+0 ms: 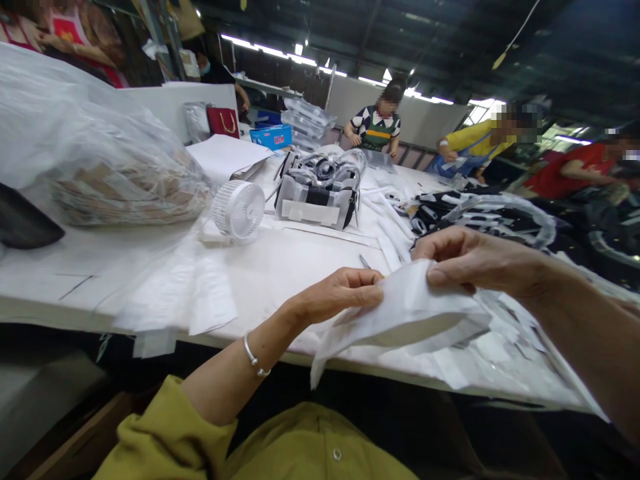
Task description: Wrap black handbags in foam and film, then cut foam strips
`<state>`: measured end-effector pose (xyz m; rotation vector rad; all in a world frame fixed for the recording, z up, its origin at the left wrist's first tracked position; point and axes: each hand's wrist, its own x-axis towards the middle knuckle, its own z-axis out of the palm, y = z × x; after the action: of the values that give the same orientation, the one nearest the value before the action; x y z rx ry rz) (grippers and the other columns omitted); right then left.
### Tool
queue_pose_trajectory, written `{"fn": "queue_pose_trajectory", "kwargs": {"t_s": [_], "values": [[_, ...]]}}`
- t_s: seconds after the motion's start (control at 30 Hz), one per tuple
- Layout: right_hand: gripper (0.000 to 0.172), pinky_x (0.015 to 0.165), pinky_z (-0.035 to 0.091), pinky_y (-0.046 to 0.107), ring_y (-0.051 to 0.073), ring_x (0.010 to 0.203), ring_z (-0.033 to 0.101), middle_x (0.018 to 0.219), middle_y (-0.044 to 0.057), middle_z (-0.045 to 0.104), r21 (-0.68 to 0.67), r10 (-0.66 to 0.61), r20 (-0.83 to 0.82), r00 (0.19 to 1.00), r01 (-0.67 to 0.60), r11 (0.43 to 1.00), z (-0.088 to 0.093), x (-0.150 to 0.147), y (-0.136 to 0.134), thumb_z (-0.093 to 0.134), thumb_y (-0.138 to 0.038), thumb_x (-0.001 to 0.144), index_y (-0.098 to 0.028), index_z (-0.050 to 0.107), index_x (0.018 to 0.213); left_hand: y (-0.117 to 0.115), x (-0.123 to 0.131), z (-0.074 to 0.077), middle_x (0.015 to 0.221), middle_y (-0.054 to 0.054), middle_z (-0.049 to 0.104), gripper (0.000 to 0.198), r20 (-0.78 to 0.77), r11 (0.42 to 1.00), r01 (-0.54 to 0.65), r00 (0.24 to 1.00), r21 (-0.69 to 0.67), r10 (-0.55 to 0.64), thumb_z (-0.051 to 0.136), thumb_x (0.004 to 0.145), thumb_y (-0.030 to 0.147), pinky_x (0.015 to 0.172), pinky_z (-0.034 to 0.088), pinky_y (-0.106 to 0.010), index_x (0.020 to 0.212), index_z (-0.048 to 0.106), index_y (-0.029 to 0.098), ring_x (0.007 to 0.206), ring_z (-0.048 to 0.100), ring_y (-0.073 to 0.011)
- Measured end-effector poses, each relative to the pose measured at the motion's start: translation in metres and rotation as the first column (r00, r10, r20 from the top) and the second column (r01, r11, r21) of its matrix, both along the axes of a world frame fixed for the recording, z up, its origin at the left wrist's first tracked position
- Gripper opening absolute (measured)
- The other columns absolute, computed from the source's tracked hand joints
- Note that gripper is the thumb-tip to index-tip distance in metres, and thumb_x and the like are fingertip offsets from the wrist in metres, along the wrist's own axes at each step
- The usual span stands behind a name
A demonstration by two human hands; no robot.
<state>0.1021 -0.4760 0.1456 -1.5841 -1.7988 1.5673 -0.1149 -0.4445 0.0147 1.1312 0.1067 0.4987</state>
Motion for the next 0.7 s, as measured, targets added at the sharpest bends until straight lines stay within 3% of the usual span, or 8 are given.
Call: {"fn": "queue_pose_trajectory", "kwargs": {"t_s": [0.1, 0.2, 0.3, 0.37, 0.43, 0.47, 0.57, 0.7], "values": [[0.04, 0.035, 0.021, 0.015, 0.002, 0.039, 0.032, 0.051, -0.005, 0.052, -0.031, -0.036, 0.002, 0.999, 0.036, 0.999, -0.024, 0.013, -0.008, 0.084, -0.048, 0.064, -0.013, 0.071, 0.077, -0.004, -0.005, -0.012, 0.076, 0.003, 0.053, 0.04, -0.108, 1.0, 0.008, 0.994, 0.01, -0.007, 0.076, 0.075, 0.048, 0.056, 0.033, -0.018, 0.084, 0.058, 0.014, 0.063, 0.045, -0.0071], [0.039, 0.035, 0.022, 0.015, 0.003, 0.038, 0.035, 0.052, -0.005, 0.054, -0.071, -0.059, 0.015, 0.998, 0.06, 0.996, -0.048, 0.022, -0.022, 0.083, -0.046, 0.066, -0.012, 0.074, 0.082, -0.007, -0.009, -0.02, 0.073, 0.005, 0.052, 0.038, -0.276, 0.979, -0.024, 0.958, 0.2, 0.08, 0.077, 0.074, 0.046, 0.057, 0.031, -0.019, 0.08, 0.058, 0.014, 0.065, 0.043, -0.0078], [0.035, 0.037, 0.031, 0.016, 0.005, 0.038, 0.042, 0.05, -0.004, 0.055, -0.163, -0.081, -0.098, 0.992, 0.064, 0.985, -0.065, 0.026, -0.036, 0.085, -0.043, 0.065, -0.012, 0.073, 0.077, -0.01, -0.01, -0.026, 0.071, 0.006, 0.052, 0.037, -0.386, 0.947, 0.086, 0.921, 0.311, 0.043, 0.077, 0.073, 0.047, 0.058, 0.032, -0.02, 0.08, 0.061, 0.015, 0.065, 0.043, -0.0088], [0.032, 0.04, 0.037, 0.017, 0.007, 0.041, 0.048, 0.053, -0.002, 0.058, -0.194, -0.119, -0.235, 0.965, 0.073, 0.978, -0.072, 0.029, -0.042, 0.087, -0.039, 0.061, -0.012, 0.071, 0.07, -0.01, -0.006, -0.027, 0.077, 0.003, 0.057, 0.036, -0.36, 0.921, 0.112, 0.933, 0.372, 0.032, 0.077, 0.073, 0.048, 0.066, 0.038, -0.022, 0.076, 0.062, 0.016, 0.071, 0.05, -0.0114], [0.032, 0.042, 0.041, 0.019, 0.009, 0.045, 0.052, 0.058, 0.0, 0.062, -0.182, -0.165, -0.376, 0.912, 0.102, 0.978, -0.079, 0.033, -0.045, 0.089, -0.036, 0.057, -0.013, 0.071, 0.068, -0.01, 0.001, -0.027, 0.102, -0.003, 0.064, 0.034, -0.25, 0.896, 0.043, 0.965, 0.441, 0.076, 0.079, 0.071, 0.045, 0.088, 0.041, -0.029, 0.071, 0.062, 0.017, 0.095, 0.057, -0.0182], [0.031, 0.043, 0.043, 0.019, 0.009, 0.047, 0.054, 0.06, 0.0, 0.063, -0.166, -0.192, -0.444, 0.875, 0.13, 0.977, -0.083, 0.035, -0.046, 0.09, -0.036, 0.056, -0.013, 0.071, 0.067, -0.009, 0.005, -0.026, 0.119, -0.006, 0.061, 0.032, -0.186, 0.892, 0.002, 0.978, 0.452, 0.092, 0.081, 0.07, 0.043, 0.099, 0.037, -0.033, 0.069, 0.062, 0.017, 0.111, 0.055, -0.0225], [0.03, 0.046, 0.045, 0.019, 0.01, 0.05, 0.056, 0.061, -0.001, 0.062, -0.126, -0.265, -0.604, 0.751, 0.238, 0.963, -0.097, 0.04, -0.046, 0.091, -0.033, 0.054, -0.014, 0.069, 0.064, -0.008, 0.02, -0.024, 0.144, -0.009, 0.049, 0.029, -0.063, 0.939, 0.024, 0.998, 0.344, -0.003, 0.082, 0.068, 0.039, 0.113, 0.024, -0.04, 0.066, 0.064, 0.017, 0.134, 0.041, -0.0288], [0.034, 0.046, 0.044, 0.018, 0.009, 0.05, 0.055, 0.059, -0.002, 0.06, -0.115, -0.274, -0.693, 0.667, 0.273, 0.955, -0.11, 0.04, -0.046, 0.092, -0.031, 0.053, -0.015, 0.063, 0.06, -0.008, 0.039, -0.033, 0.119, -0.01, 0.064, 0.035, 0.028, 0.984, 0.157, 0.987, 0.078, -0.16, 0.086, 0.058, 0.042, 0.104, 0.035, -0.038, 0.058, 0.063, 0.015, 0.116, 0.054, -0.0284]]}}
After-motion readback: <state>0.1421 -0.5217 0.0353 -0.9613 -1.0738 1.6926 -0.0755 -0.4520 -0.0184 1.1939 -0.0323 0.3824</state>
